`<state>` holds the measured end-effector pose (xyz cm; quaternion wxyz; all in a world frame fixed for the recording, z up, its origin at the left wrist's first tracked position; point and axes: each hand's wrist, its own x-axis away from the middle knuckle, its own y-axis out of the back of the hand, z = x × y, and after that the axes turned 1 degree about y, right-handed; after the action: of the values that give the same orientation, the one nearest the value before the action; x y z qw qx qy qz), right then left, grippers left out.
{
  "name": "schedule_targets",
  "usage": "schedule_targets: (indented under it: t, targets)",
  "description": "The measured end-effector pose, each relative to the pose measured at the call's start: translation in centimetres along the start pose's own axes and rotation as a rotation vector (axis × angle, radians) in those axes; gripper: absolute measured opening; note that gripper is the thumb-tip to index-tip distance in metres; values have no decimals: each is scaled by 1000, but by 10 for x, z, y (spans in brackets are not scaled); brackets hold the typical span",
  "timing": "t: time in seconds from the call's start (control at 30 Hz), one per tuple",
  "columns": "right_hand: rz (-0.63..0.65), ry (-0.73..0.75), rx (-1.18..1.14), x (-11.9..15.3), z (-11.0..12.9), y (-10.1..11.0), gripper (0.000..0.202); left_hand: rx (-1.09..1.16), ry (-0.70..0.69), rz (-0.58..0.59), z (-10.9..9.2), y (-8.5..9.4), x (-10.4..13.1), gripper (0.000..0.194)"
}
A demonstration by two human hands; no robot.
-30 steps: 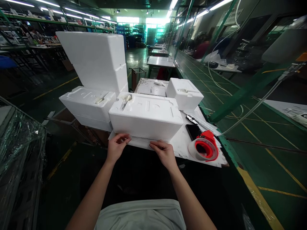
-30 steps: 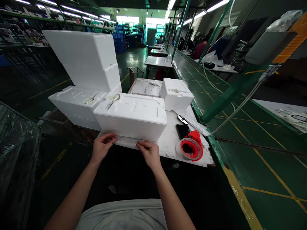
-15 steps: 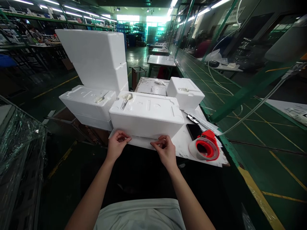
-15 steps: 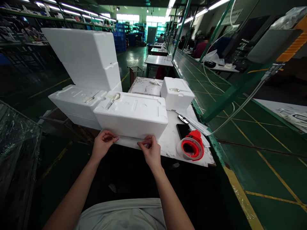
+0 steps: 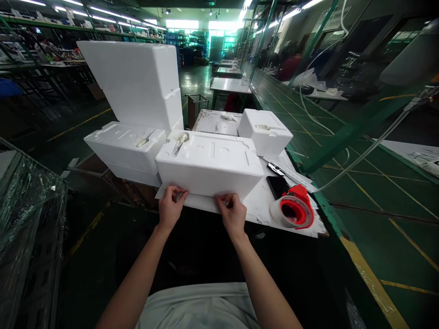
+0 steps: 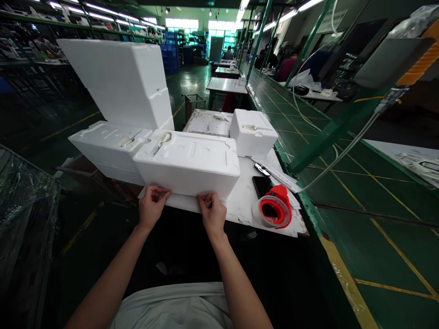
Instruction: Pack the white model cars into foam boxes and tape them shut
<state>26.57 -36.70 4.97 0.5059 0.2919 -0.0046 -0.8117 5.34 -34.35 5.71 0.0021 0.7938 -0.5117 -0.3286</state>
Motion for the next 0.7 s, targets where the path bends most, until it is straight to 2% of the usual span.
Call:
schedule_targets:
  t: [0.23,0.5,0.7]
  targets:
    - [-22,55,9,4,-3,-2,41,3,-31,7,3,-1,1,25]
    - [29,92,2,8,-8,2,40,14,-23,54,7,7,7,26]
    - [-19,104,18,7,-7,-3,40,6,-30,26,7,3,3,27]
